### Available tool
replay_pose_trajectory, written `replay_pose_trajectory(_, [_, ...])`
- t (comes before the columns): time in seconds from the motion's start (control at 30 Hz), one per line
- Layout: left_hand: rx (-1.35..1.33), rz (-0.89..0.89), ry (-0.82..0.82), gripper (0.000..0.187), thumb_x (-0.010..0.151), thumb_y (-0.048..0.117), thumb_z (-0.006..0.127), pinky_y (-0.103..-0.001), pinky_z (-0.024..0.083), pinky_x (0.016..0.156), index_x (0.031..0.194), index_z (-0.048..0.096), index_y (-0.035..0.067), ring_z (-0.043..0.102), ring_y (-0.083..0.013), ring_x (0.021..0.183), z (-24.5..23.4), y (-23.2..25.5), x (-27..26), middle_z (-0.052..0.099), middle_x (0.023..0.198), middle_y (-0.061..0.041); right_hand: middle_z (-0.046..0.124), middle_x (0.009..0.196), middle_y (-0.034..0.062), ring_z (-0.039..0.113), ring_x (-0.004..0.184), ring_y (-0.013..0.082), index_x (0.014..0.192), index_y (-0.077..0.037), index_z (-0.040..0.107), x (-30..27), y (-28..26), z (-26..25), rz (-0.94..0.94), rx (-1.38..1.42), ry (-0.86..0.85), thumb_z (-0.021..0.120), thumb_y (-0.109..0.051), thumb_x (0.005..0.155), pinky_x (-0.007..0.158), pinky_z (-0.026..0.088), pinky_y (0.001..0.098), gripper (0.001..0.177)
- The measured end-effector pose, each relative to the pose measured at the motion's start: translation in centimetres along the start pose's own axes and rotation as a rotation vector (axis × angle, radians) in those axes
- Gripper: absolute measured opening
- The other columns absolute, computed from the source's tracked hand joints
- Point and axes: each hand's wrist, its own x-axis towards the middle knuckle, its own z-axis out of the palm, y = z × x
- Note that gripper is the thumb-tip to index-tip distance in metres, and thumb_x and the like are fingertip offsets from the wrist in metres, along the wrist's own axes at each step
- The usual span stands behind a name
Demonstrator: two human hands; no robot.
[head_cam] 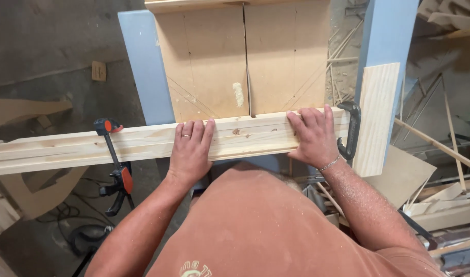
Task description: Using a table saw to cut notches in wooden boards and assembling them into a frame
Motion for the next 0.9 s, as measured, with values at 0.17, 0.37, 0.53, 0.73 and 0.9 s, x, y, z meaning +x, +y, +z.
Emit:
replay_pose_trajectory(0.17, [0.004,0.022,0.056,0.098,0.043,0.018,0.08,-0.054,0.043,0.105,0.139,0.061,0.003,0.057,-0.0386,0.108,-0.7,-2.0,3.5,0.058,0.114,-0.019,0.059,0.126,0.0087,0.057,0.122,0.0318,0.142,-0.02,0.062,3.5,2.1,0.5,-0.027,-0.007,0.045,0.086,-0.054,0.038,0.119,0.031,0.0649,0.112])
replay_pose_trajectory(0.37, [0.02,0.046,0.104,0.108,0.033,0.022,0.085,-0.051,0.045,0.1,0.137,0.061,0.004,0.057,-0.0368,0.104,-0.6,-5.2,8.1,0.059,0.109,-0.016,0.059,0.124,0.0104,0.058,0.119,0.034,0.144,-0.017,0.061,8.8,4.6,0.9,-0.062,-0.003,0.08,0.086,-0.052,0.037,0.118,0.031,0.0641,0.115])
replay_pose_trajectory(0.53, [0.042,0.047,0.061,0.112,0.034,0.028,0.089,-0.05,0.044,0.099,0.139,0.06,0.005,0.059,-0.0365,0.107,-0.7,-8.1,12.7,0.061,0.111,-0.015,0.058,0.125,0.0122,0.056,0.12,0.037,0.148,-0.017,0.058,14.4,6.8,0.2,-0.071,0.02,0.076,0.085,-0.051,0.036,0.117,0.028,0.0651,0.12])
replay_pose_trajectory(0.73, [0.127,0.019,-0.129,0.116,0.047,0.041,0.088,-0.045,0.038,0.104,0.15,0.045,0.007,0.055,-0.0372,0.116,-0.6,-9.9,15.5,0.058,0.13,-0.016,0.05,0.114,0.0126,0.05,0.106,0.0337,0.139,-0.013,0.05,17.7,7.6,-1.7,-0.12,-0.019,-0.037,0.086,-0.049,0.056,0.111,0.03,0.0645,0.097])
replay_pose_trajectory(0.9, [0.117,0.02,-0.098,0.117,0.045,0.04,0.089,-0.046,0.039,0.102,0.148,0.046,0.008,0.056,-0.0369,0.114,-0.7,-9.2,14.8,0.058,0.129,-0.016,0.049,0.111,0.0086,0.05,0.103,0.0276,0.138,-0.015,0.05,16.7,7.0,-1.8,-0.116,-0.061,-0.042,0.08,-0.052,0.062,0.11,0.034,0.0564,0.089])
